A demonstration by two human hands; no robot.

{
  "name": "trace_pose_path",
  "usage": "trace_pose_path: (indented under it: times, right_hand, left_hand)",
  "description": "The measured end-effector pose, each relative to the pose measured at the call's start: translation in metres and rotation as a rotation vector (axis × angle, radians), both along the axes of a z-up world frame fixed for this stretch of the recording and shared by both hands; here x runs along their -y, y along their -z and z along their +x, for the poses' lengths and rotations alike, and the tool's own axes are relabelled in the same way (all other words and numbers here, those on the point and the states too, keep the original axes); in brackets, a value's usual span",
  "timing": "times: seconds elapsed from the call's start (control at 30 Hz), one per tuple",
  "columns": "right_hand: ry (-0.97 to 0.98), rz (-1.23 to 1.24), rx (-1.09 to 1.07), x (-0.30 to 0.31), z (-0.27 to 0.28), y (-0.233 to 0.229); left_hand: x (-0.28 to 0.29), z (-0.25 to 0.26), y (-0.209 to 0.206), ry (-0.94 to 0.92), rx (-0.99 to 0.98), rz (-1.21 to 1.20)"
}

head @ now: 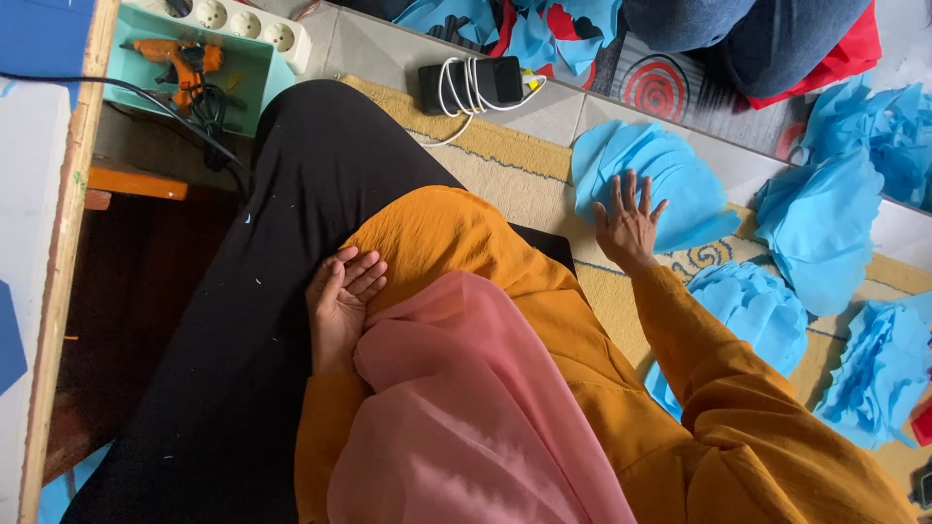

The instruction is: Cutting out decorative shapes from blue fabric using a heat-cutting tool and a template.

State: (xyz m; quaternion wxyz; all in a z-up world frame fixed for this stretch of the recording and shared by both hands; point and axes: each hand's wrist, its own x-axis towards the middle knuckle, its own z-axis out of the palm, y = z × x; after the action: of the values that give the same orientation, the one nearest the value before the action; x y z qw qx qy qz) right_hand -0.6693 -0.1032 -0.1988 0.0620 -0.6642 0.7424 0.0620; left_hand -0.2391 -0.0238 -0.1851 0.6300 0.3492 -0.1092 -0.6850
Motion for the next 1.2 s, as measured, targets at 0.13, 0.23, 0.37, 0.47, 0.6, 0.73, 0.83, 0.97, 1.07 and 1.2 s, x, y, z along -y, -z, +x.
trace_pose_path:
  times: [0.13, 0.23, 0.37, 0.47, 0.6, 0.73, 0.83, 0.97, 1.07, 1.2]
  right_hand:
    - [-0.059, -0.051, 0.039, 0.009, 0.017, -0.013]
    - [-0.046, -0.035, -0.009, 0.013, 0.015, 0.004]
    - [-0.121, -0.093, -0.046, 0.018, 0.026, 0.004]
    - [-0.237, -0.176, -0.084, 0.020, 0.035, 0.002]
    - [-0.380, -0.248, -0.008, 0.020, 0.020, 0.047]
    - [-0.386, -0.197, -0.145, 0.023, 0.019, 0.035]
    - [-0.462, -0.040, -0.203, 0.032, -0.004, 0.057]
    - [-0.604, 0.029, -0.195, 0.058, 0.005, 0.044]
    - [-0.694, -0.027, -0.336, 0.077, 0.001, 0.065]
    - [-0.551, 0.108, -0.529, 0.096, -0.031, 0.105]
  left_hand:
    - [0.000, 0.001, 0.007, -0.004, 0.010, -0.004]
    - [-0.001, 0.000, 0.004, 0.006, 0.022, 0.015]
    - [-0.002, -0.002, -0.007, 0.000, 0.047, 0.033]
    - [0.002, -0.001, -0.003, 0.013, 0.083, 0.038]
    - [0.001, 0.003, 0.000, 0.031, 0.108, 0.087]
    - [0.005, -0.005, -0.010, 0.008, 0.111, 0.081]
    - [0.002, -0.015, -0.011, -0.053, 0.120, 0.107]
    - [0.001, -0.020, -0.008, -0.070, 0.123, 0.052]
    - [0.001, -0.010, -0.010, -0.071, 0.033, -0.036]
    - [-0.002, -0.009, -0.025, 0.010, -0.024, -0.084]
